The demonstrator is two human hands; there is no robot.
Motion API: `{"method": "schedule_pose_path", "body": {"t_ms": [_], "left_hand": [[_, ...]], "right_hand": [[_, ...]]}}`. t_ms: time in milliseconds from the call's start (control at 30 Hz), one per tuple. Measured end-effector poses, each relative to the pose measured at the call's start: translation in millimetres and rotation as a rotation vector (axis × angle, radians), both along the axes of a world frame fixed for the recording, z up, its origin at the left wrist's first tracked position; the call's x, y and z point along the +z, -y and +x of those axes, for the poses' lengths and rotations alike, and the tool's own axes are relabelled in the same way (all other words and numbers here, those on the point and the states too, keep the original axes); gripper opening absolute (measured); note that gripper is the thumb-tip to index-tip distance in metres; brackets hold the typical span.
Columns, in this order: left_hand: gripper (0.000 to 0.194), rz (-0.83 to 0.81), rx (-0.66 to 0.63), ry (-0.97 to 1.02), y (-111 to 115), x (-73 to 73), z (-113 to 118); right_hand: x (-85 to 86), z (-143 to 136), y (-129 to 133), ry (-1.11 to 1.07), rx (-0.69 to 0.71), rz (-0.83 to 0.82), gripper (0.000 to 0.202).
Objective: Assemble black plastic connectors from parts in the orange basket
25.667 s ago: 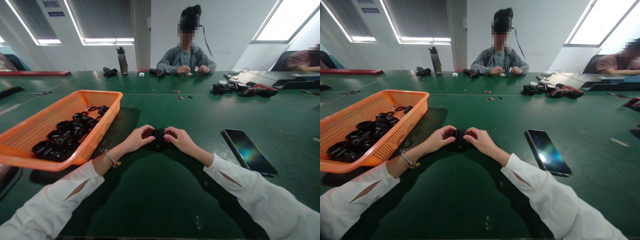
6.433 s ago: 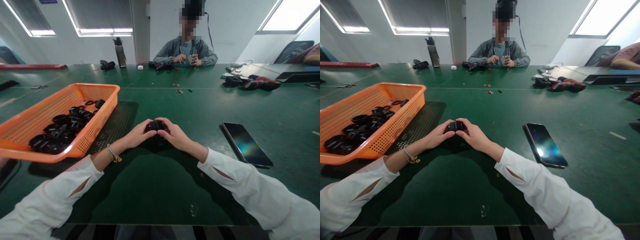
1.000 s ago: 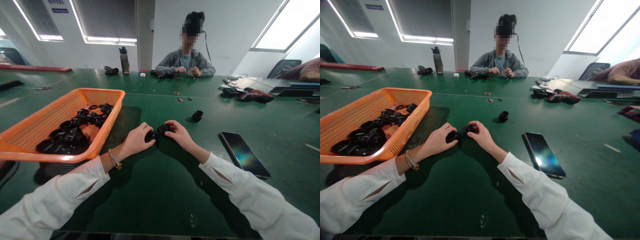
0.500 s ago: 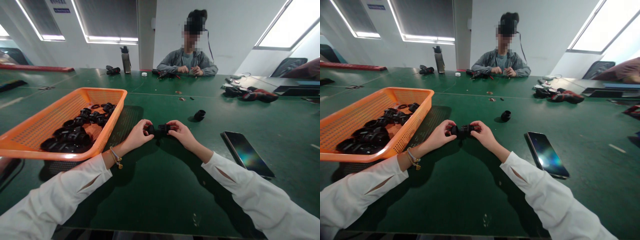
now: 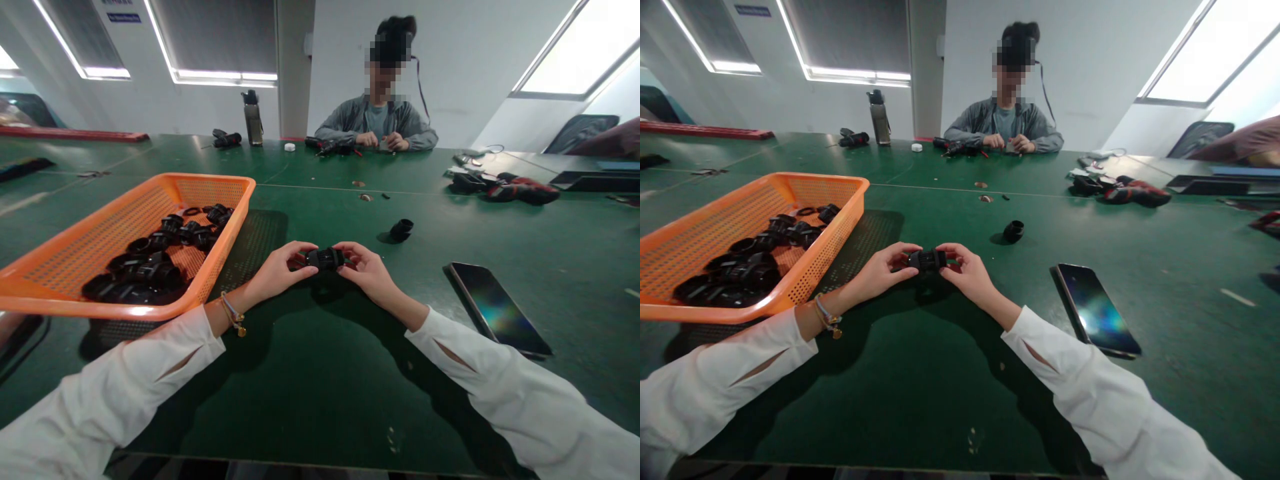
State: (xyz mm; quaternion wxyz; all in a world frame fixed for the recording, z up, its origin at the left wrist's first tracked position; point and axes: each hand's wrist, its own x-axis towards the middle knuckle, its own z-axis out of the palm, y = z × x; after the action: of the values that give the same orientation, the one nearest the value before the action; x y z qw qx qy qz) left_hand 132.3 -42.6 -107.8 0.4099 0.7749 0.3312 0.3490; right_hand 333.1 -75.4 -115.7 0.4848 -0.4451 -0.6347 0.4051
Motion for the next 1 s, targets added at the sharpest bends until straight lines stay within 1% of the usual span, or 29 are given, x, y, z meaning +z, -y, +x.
{"method": "schedule_pose_path", "body": {"t_ms": [133, 300, 433, 500, 833, 1000], "left_hand": [[0.038, 0.01, 0.008, -0.048, -1, -1.0, 0], [0.04, -0.057, 0.024, 0.002, -3, -4.3, 0], [0.047, -0.139, 0.0, 0.041, -2, -3.2, 0], [0.046, -0.152, -0.003, 0.05, -2, -2.3, 0], [0.044, -0.146, 0.011, 0.054, -3, -2.8, 1], [0.045, -0.084, 0.009, 0.018, -3, -3.3, 0]], "right_hand": [[1.4, -1, 4, 0.129, -0.024, 0.099, 0.028], [2.2, -3, 7, 0.185, -0.031, 0.092, 0.029], [2.4, -4, 8, 0.221, -0.095, 0.128, 0.027], [3.2, -5, 9, 0.24, -0.114, 0.147, 0.026], [7.7, -5, 12, 0.263, -0.13, 0.149, 0.026], [4.1, -3, 11, 0.281, -0.142, 0.202, 0.027]]}}
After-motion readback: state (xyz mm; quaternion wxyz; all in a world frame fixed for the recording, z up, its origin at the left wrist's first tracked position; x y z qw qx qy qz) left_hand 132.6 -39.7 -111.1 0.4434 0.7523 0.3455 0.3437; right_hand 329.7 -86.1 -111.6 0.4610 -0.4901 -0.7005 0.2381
